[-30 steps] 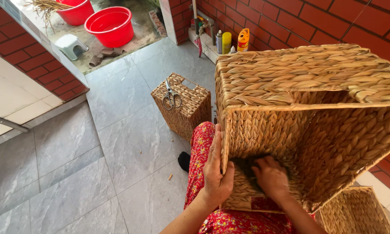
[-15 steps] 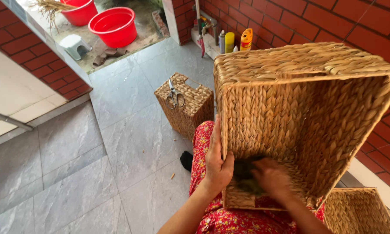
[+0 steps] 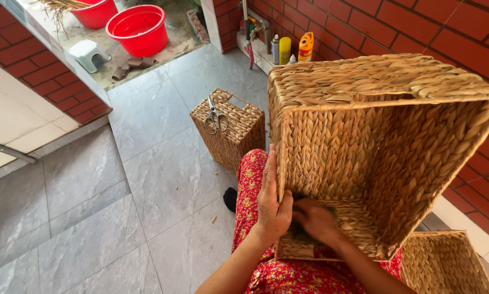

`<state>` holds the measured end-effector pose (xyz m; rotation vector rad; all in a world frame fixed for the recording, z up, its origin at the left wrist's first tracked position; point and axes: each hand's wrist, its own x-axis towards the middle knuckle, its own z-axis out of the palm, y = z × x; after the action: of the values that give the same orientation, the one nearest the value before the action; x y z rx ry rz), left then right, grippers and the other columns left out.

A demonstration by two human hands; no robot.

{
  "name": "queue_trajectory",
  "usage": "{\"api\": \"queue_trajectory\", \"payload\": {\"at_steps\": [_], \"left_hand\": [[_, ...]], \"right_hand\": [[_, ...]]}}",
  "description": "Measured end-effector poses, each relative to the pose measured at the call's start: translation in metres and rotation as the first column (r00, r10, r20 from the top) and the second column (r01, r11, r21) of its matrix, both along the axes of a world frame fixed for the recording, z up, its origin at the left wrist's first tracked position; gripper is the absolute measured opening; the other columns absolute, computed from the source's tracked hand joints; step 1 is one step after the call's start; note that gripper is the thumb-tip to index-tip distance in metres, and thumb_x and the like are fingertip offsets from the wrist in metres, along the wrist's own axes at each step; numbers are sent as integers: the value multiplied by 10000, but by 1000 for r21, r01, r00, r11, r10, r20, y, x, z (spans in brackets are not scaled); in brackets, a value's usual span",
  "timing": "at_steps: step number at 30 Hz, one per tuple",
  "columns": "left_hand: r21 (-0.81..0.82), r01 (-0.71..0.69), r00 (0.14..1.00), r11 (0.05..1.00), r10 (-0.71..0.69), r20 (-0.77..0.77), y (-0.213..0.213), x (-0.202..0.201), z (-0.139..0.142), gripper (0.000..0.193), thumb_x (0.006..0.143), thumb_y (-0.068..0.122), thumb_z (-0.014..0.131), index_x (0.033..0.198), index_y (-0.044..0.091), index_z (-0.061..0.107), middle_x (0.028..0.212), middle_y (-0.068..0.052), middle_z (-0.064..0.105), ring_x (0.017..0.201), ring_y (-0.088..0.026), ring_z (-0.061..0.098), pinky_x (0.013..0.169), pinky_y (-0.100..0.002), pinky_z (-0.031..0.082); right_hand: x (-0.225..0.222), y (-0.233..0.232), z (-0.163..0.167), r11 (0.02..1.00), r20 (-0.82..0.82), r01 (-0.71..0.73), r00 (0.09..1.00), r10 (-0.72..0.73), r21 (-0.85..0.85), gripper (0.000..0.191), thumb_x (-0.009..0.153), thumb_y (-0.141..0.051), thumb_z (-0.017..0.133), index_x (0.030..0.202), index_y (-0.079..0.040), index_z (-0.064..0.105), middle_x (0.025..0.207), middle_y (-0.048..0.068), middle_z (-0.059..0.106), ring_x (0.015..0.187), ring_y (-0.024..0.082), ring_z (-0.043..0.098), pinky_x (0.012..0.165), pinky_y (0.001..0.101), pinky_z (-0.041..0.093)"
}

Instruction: The person sits on a low stool and wipes woven water-hyacinth storage baskets with a green cloth, first rubbing the inside bottom and corners of a rectangular basket, then turning it to wipe its outer sides and edges. Several other baskets and a pair of scissors rest on the floor nearby.

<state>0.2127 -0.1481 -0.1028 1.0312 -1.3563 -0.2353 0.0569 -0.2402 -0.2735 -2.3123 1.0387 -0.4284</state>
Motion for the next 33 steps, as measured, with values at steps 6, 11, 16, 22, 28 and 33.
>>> {"api": "queue_trajectory", "payload": {"at_steps": [6,11,16,22,28,33], "left_hand": [[8,-9,999,1000,10,-41,1,5,1,889,819,-179,440,1651,-35,161,1736,-237,226,1639,-371,227,1338,-422,193],[3,-10,998,1000,10,-58,0,3,3,892,828,-182,444,1654,-35,142,1737,-242,219,1636,-377,226,1334,-416,185],[12,-38,999,999,38,-5,2,-1,0,881,857,-153,496,1652,-31,135,1730,-247,216,1633,-389,224,1326,-417,201],[-5,-61,998,998,61,29,-2,-3,-1,853,874,-143,495,1655,-22,173,1736,-242,222,1643,-392,223,1349,-429,197],[4,-48,999,999,48,-12,-3,0,0,851,870,-151,477,1653,-31,166,1737,-240,222,1637,-386,231,1335,-428,201],[25,-61,998,998,61,-6,-3,2,-2,858,851,-157,462,1647,-41,162,1726,-248,233,1630,-392,228,1329,-428,187]], "right_hand": [[23,7,-11,987,-12,-123,992,122,-106,303,876,-279,672,1110,-88,652,1034,145,669,1034,370,645,905,461,519],[-49,-24,10,974,-295,54,948,-118,-218,379,912,-390,623,1175,-122,673,1205,165,646,1104,389,608,933,482,501],[-88,-37,26,961,-584,143,770,-257,-235,384,995,-415,550,1260,-158,652,1278,92,654,1259,302,592,1047,414,508],[-59,-19,26,991,-451,132,884,-122,-9,407,907,-368,642,1272,-188,635,1292,89,628,1228,313,585,1025,476,463],[16,9,24,989,-33,-54,998,60,139,398,860,-299,695,1216,-124,666,1201,117,706,1076,344,693,934,439,550],[15,17,24,994,-222,-106,970,102,-7,379,879,-325,695,1202,-130,657,1202,73,682,1138,289,645,970,446,486]]}}
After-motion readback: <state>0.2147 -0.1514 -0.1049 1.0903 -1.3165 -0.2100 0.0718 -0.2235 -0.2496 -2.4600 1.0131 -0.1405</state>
